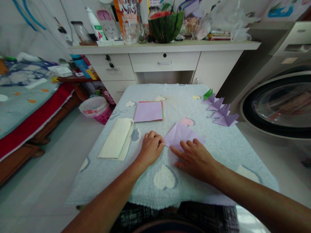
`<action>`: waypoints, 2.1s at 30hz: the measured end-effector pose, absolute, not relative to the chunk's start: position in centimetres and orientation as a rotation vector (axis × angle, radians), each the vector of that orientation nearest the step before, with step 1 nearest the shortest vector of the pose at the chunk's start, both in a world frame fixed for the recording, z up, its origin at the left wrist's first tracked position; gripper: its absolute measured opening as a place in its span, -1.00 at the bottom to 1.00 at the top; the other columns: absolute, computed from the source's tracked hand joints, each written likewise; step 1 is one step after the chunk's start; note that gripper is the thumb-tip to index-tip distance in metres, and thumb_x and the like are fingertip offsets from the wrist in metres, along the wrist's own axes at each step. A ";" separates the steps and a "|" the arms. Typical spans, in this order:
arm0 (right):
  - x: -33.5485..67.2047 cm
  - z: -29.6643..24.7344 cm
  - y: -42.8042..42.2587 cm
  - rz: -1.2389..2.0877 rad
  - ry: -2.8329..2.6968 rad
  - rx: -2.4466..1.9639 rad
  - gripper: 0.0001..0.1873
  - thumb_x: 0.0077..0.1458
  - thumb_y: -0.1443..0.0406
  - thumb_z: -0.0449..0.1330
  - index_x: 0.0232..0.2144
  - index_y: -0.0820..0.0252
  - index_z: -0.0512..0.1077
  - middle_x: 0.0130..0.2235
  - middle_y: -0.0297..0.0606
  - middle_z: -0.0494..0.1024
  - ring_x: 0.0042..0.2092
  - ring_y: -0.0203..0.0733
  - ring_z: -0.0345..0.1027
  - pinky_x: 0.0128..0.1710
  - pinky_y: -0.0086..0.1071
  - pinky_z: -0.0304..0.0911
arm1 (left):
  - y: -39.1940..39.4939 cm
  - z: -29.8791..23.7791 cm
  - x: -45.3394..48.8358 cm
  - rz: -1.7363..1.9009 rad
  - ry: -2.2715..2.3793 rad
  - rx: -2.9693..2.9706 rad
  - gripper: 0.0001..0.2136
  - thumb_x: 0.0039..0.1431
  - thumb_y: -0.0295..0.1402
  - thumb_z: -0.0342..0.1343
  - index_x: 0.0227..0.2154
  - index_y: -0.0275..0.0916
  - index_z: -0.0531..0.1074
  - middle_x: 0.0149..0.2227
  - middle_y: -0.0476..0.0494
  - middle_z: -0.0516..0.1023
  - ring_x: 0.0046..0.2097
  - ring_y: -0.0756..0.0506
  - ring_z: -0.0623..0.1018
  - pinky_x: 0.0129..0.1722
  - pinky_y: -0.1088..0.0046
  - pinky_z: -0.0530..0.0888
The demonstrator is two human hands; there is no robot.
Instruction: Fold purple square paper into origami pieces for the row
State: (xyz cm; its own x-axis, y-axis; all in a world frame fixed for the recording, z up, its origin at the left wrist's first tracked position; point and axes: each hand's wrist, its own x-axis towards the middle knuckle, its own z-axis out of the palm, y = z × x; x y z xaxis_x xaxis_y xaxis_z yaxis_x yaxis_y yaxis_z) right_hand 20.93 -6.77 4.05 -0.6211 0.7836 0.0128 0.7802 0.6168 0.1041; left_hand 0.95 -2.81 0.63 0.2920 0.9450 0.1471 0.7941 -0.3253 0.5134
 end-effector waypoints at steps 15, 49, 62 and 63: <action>21.8 3.4 -5.6 -0.270 2.993 1.202 -0.45 0.14 0.04 0.17 0.06 0.27 0.39 -0.16 -0.07 0.43 -0.18 -0.05 0.27 -0.14 -0.19 0.19 | -2.6 0.3 0.6 0.626 1.601 2.250 -0.94 0.12 -0.44 0.12 -0.42 -0.21 0.47 -0.25 -0.12 0.38 -0.12 -0.17 0.37 -0.06 0.25 0.35; 20.6 2.9 -4.4 -0.232 2.887 1.158 -0.16 0.12 -0.27 -0.15 0.25 0.05 0.20 -0.14 -0.03 0.37 -0.21 -0.01 0.24 -0.30 -0.24 0.10 | -1.9 0.2 -1.1 0.662 1.594 2.153 -0.89 0.11 -0.50 0.04 -0.37 -0.20 0.44 -0.25 -0.09 0.41 -0.07 -0.15 0.41 0.04 0.20 0.29; 19.7 3.3 -4.3 -0.190 2.791 1.201 -0.14 0.06 -0.29 -0.06 0.30 -0.10 0.08 -0.16 -0.05 0.37 -0.21 0.03 0.28 -0.31 -0.22 0.15 | -2.2 0.1 0.5 0.550 1.821 2.160 -0.92 0.12 -0.33 0.17 -0.35 -0.19 0.40 -0.21 -0.11 0.36 -0.06 -0.17 0.37 0.02 0.25 0.28; 19.7 3.3 -4.3 -0.192 2.790 1.202 -0.14 0.06 -0.29 -0.06 0.31 -0.11 0.06 -0.15 -0.05 0.37 -0.20 0.04 0.28 -0.30 -0.22 0.16 | -2.2 0.1 0.4 0.542 1.820 2.154 -0.91 0.11 -0.34 0.18 -0.34 -0.19 0.40 -0.21 -0.11 0.36 -0.06 -0.17 0.37 0.02 0.25 0.27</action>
State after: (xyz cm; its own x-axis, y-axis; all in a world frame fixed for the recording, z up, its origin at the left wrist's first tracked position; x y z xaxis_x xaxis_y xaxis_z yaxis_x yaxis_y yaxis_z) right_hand 19.74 -4.30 3.28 -0.6841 0.7160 -0.1393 0.7283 0.6809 -0.0770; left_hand 0.43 -2.16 0.06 0.1411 0.9840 0.1085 0.8832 -0.1746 0.4352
